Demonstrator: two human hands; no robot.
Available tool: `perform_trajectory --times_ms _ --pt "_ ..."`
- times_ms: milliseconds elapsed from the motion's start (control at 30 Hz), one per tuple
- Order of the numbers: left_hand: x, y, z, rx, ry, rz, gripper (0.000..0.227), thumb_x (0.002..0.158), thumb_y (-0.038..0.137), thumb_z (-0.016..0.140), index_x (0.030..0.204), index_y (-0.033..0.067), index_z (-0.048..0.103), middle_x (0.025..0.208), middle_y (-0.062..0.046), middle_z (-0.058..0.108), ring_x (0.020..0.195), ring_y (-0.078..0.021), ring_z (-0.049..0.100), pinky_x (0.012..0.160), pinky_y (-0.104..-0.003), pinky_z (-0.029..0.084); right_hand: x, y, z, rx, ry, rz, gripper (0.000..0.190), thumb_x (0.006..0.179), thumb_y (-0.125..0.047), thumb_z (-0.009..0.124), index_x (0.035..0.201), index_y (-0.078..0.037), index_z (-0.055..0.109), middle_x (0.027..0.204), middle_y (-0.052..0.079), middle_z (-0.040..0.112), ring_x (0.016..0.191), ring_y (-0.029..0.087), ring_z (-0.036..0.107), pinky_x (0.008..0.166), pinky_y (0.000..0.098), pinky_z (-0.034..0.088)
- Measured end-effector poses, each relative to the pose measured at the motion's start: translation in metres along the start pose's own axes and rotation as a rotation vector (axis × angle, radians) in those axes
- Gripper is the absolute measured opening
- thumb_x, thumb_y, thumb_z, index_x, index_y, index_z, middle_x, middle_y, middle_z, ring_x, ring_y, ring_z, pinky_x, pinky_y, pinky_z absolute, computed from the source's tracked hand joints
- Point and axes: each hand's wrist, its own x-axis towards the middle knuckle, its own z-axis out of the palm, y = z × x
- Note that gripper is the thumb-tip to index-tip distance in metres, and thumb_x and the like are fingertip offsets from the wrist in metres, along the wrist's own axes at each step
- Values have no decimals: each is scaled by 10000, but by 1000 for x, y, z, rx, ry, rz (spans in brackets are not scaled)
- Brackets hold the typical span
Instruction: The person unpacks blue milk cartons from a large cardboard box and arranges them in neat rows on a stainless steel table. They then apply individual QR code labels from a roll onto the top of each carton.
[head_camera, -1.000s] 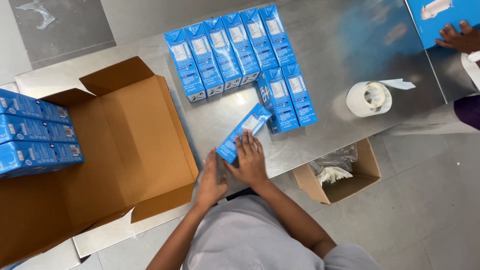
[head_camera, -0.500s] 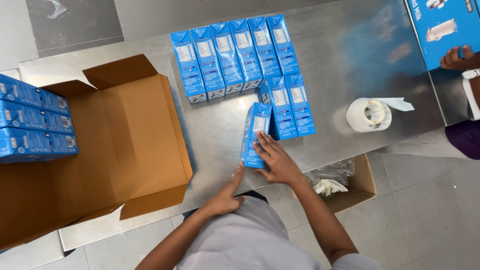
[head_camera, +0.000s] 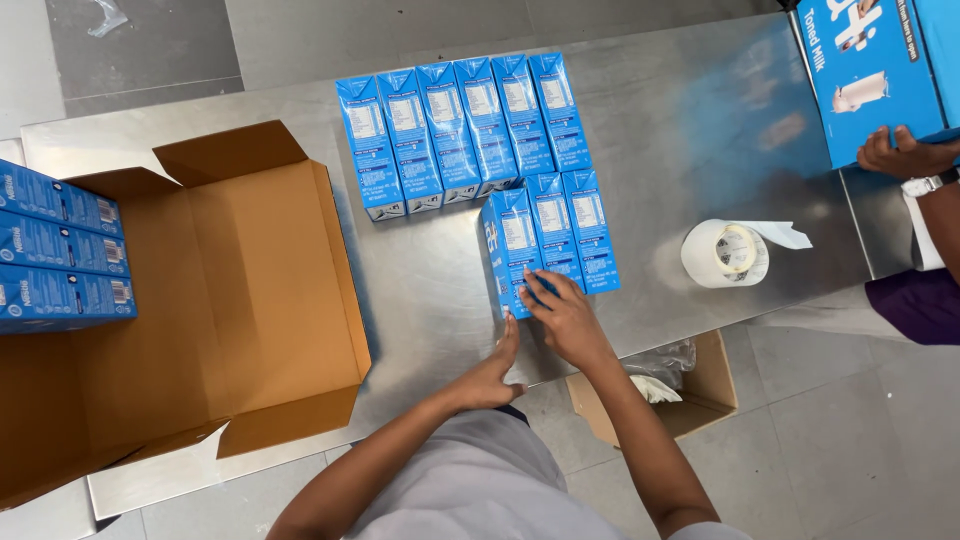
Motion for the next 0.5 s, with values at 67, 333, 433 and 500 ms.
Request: perform_trajectory --times_ms 67,333,433,500 --pt "-1 4 -2 -28 -19 -15 1189 843 170 697 1546 -58 -233 1669 -295 -220 1581 -388 -106 1276 -419 82 1 3 2 23 5 -5 632 670 83 664 1288 -45 687 1510 87 542 1395 304 472 1119 476 388" --pt "3 4 -13 -35 -9 -14 1200 825 174 696 1575 -5 -224 1684 -259 -226 1590 -359 -114 1278 -431 83 11 8 3 54 -38 38 639 691 94 658 1310 -65 673 1538 62 529 1422 279 463 1125 458 388" --pt "7 4 -18 -55 -5 -21 1161 860 173 696 1590 7 -192 1697 -235 -224 1594 -350 -141 1281 -439 61 19 4 -3 73 -49 76 601 715 82 670 1297 -68 671 1542 69 519 1424 288 452 1128 471 364" --pt "6 8 -20 -62 -16 -52 1151 866 174 690 1590 19 -192 1697 -218 -225 1592 -340 -137 1280 -433 71 18 3 -6 83 -45 74 592 736 60 690 1311 -78 674 1552 65 518 1431 288 452 1142 475 358"
